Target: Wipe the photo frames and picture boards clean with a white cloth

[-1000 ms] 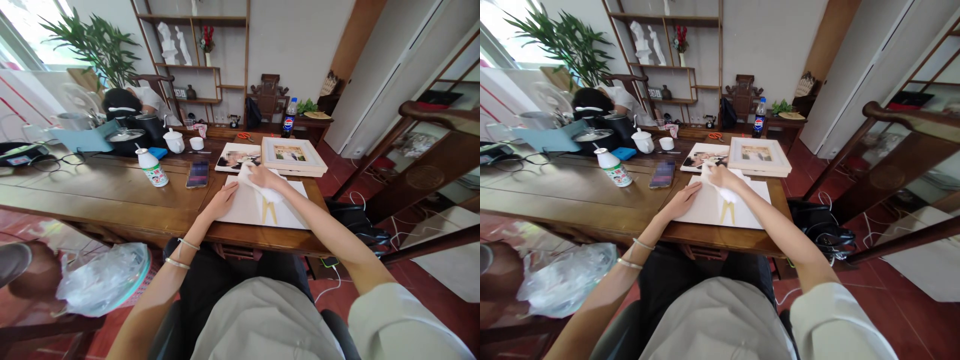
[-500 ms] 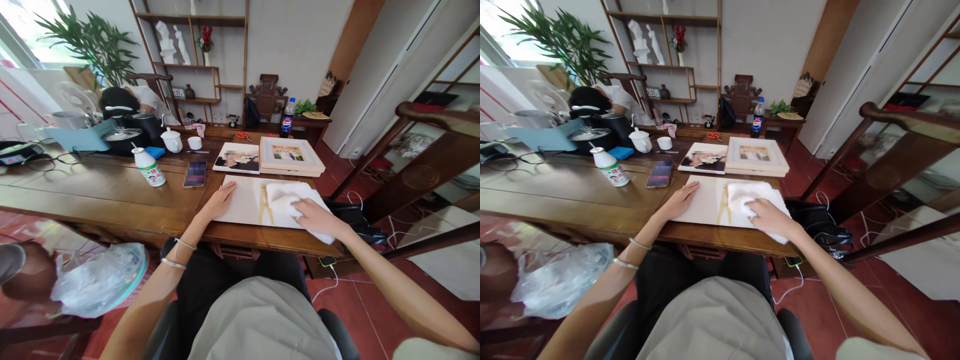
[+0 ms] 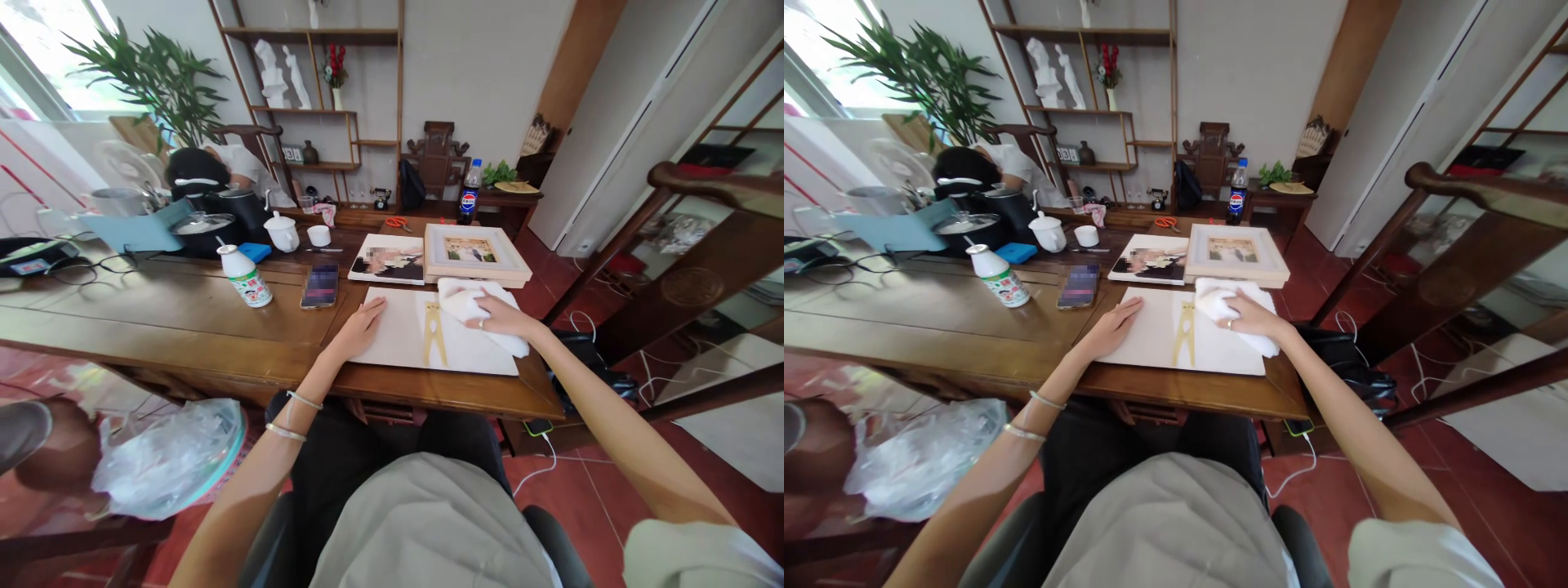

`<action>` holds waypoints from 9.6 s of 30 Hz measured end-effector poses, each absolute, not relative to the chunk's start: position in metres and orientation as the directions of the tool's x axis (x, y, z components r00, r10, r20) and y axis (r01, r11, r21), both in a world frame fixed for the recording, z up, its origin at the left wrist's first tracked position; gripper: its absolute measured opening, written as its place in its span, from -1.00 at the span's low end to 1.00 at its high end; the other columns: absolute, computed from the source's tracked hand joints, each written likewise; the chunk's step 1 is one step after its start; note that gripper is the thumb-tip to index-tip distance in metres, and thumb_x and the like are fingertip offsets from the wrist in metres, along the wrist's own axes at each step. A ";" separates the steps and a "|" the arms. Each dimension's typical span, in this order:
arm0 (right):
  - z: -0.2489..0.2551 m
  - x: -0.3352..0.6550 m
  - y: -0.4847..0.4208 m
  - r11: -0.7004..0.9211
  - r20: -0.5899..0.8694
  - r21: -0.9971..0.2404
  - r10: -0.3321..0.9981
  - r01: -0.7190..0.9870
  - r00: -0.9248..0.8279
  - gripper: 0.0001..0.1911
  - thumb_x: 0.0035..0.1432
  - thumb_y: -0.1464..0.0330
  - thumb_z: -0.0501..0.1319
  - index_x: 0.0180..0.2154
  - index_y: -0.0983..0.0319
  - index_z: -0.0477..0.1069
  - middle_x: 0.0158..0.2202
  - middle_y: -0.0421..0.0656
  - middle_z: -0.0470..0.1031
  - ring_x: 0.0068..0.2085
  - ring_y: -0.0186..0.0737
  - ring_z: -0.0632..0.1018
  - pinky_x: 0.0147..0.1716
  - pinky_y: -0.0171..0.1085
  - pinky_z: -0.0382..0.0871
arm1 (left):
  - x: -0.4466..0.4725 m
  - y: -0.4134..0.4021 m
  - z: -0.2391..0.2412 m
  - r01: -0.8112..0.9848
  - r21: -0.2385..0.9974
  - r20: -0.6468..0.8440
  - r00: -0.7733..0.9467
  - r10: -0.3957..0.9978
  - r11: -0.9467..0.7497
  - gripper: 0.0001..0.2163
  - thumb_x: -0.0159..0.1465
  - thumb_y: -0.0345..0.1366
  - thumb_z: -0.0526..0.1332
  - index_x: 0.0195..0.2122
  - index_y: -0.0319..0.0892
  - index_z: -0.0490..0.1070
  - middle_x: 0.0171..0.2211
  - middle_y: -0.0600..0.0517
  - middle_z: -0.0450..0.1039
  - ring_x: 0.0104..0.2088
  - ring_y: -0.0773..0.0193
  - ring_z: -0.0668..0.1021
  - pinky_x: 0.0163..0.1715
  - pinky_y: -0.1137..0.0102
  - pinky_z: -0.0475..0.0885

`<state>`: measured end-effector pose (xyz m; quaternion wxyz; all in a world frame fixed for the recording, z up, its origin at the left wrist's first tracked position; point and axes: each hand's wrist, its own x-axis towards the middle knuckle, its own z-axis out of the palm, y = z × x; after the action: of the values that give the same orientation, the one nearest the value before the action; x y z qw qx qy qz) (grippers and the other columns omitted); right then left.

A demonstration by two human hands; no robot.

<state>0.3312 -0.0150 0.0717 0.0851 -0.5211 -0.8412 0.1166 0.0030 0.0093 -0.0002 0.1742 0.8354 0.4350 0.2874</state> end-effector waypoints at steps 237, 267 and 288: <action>0.096 0.288 -0.120 0.595 -0.045 -0.318 0.768 0.738 -0.639 -0.86 0.13 0.40 0.16 -0.34 0.23 0.51 0.30 -0.02 0.19 0.37 0.03 -0.02 0.27 0.02 0.03 | 0.004 0.006 0.001 0.632 0.539 0.333 0.448 0.830 -0.557 -0.55 0.36 -0.27 -0.12 0.22 -0.23 0.25 0.28 -0.13 0.20 0.31 0.14 0.23 0.32 0.10 0.01; 0.094 0.250 -0.082 0.744 -0.020 -0.275 0.629 0.609 -0.777 -0.72 0.06 0.52 0.10 -0.22 0.22 0.50 0.15 -0.01 0.41 0.36 0.00 0.04 0.25 0.01 0.01 | 0.006 0.007 0.002 0.653 0.525 0.310 0.451 0.837 -0.546 -0.54 0.35 -0.28 -0.13 0.21 -0.26 0.26 0.29 -0.14 0.18 0.31 0.13 0.22 0.32 0.10 0.01; 0.081 0.206 -0.113 0.805 0.042 -0.180 0.581 0.566 -0.813 -0.89 -0.03 0.46 0.18 -0.41 0.26 0.47 0.10 0.08 0.43 0.27 0.19 0.19 0.18 0.13 0.00 | 0.004 0.007 0.002 0.610 0.569 0.310 0.462 0.831 -0.552 -0.55 0.32 -0.37 -0.06 0.22 -0.29 0.26 0.29 -0.18 0.18 0.31 0.09 0.22 0.31 0.08 0.03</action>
<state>0.2059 -0.1128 0.0813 0.0477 -0.3021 -0.9487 0.0799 0.0038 0.0072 0.0024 0.1928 0.8330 0.4325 0.2861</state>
